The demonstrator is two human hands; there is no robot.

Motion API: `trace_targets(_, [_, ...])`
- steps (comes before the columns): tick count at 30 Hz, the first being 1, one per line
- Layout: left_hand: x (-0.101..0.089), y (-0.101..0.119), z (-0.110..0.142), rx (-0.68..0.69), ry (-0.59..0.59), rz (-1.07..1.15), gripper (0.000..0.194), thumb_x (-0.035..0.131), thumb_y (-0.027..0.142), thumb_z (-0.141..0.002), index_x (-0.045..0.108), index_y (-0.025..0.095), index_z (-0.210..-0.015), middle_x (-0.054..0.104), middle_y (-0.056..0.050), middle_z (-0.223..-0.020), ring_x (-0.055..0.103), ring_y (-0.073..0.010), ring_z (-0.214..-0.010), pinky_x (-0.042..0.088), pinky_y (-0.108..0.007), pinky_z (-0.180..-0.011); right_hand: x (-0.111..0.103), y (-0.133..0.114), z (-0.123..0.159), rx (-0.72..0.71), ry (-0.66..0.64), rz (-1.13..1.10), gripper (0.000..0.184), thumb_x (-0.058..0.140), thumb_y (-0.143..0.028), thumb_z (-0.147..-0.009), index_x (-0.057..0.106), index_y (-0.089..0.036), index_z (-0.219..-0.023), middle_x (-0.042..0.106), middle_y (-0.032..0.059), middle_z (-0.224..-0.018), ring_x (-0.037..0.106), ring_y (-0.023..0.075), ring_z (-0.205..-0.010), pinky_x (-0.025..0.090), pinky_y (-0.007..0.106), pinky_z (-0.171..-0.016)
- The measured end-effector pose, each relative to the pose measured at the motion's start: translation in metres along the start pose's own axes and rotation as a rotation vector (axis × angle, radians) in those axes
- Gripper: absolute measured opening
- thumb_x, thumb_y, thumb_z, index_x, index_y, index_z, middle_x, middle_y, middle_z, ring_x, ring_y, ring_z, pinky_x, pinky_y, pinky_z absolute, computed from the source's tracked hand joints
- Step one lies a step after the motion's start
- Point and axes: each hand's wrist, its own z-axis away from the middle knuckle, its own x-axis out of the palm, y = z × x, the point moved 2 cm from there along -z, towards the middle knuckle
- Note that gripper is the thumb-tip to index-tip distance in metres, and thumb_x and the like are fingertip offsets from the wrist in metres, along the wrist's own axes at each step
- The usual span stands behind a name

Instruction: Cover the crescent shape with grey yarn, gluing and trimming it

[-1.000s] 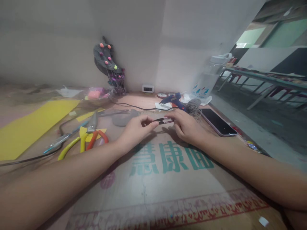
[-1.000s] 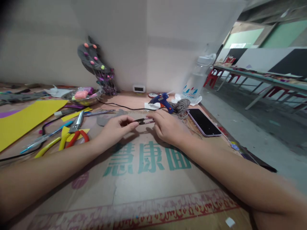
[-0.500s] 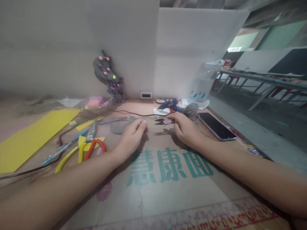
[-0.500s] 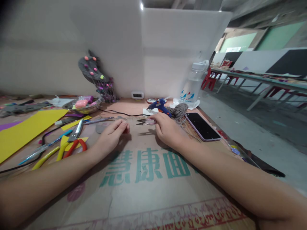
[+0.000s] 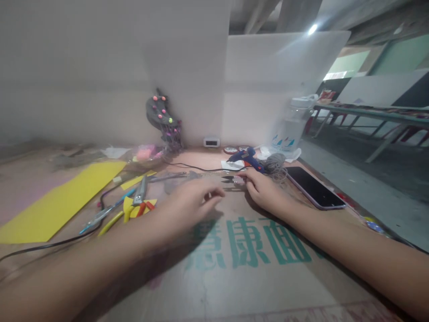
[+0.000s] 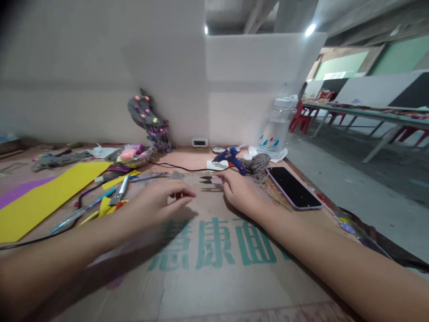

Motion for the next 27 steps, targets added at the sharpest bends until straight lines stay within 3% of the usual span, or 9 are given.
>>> trace_targets(5, [-0.035,-0.053,-0.015,-0.188,0.010,-0.258,0.014,0.065,0.033,-0.076,0.072,0.023,-0.082,0.072,-0.006,-0.087,0.064,-0.0249,-0.080,0.041,-0.031,-0.071,0.006,0.005,-0.002,-0.007,-0.078,0.066,0.033,0.045,-0.010,-0.086,0.067,-0.019,-0.108,0.071,0.0082,-0.108,0.065,0.0231,-0.099,0.050,0.037,-0.090])
trace_targets(9, [-0.030,-0.073,-0.015,-0.173,-0.108,-0.313,0.012,0.069,0.035,-0.070,0.068,0.024,-0.076,0.071,-0.004,-0.084,0.063,-0.0242,-0.080,0.039,-0.029,-0.069,0.007,0.004,-0.002,-0.061,-0.071,0.080,0.030,0.046,-0.009,-0.085,0.069,-0.017,-0.103,0.070,0.0089,-0.104,0.063,0.0229,-0.101,0.050,0.038,-0.092])
trace_targets(15, [-0.021,-0.083,-0.014,-0.165,-0.172,-0.422,0.021,0.065,0.041,-0.075,0.064,0.020,-0.079,0.070,-0.008,-0.089,0.062,-0.0248,-0.083,0.038,-0.029,-0.065,0.008,0.001,0.000,-0.080,-0.060,0.087,0.026,0.047,-0.012,-0.088,0.067,-0.017,-0.103,0.069,0.0107,-0.105,0.063,0.0242,-0.101,0.051,0.040,-0.092])
trace_targets(19, [-0.028,-0.076,-0.015,-0.259,-0.113,-0.381,0.025,0.070,0.041,-0.068,0.060,0.019,-0.078,0.067,-0.005,-0.079,0.060,-0.0220,-0.072,0.034,-0.028,-0.058,0.008,0.003,0.000,-0.085,-0.020,0.045,0.024,0.047,-0.014,-0.089,0.066,-0.018,-0.103,0.067,0.0113,-0.105,0.062,0.0241,-0.101,0.050,0.042,-0.092])
trace_targets(24, [-0.026,-0.037,-0.014,-0.255,0.038,-0.056,0.027,0.063,0.046,-0.077,0.057,0.019,-0.075,0.063,-0.001,-0.074,0.057,-0.0184,-0.068,0.035,-0.027,-0.058,-0.007,-0.018,0.000,-0.021,0.056,-0.196,0.021,0.048,-0.031,-0.093,0.065,-0.019,-0.100,0.067,0.0109,-0.103,0.061,0.0251,-0.101,0.047,0.041,-0.091])
trace_targets(27, [-0.004,-0.019,-0.012,-0.260,0.133,0.362,0.028,0.060,0.046,-0.083,0.058,0.018,-0.082,0.063,-0.001,-0.078,0.057,-0.0153,-0.068,0.041,-0.025,-0.059,-0.011,-0.040,0.005,0.178,-0.139,-0.501,0.034,0.042,-0.044,-0.095,0.063,-0.018,-0.086,0.066,0.0057,-0.078,0.063,0.0196,-0.075,0.050,0.032,-0.071])
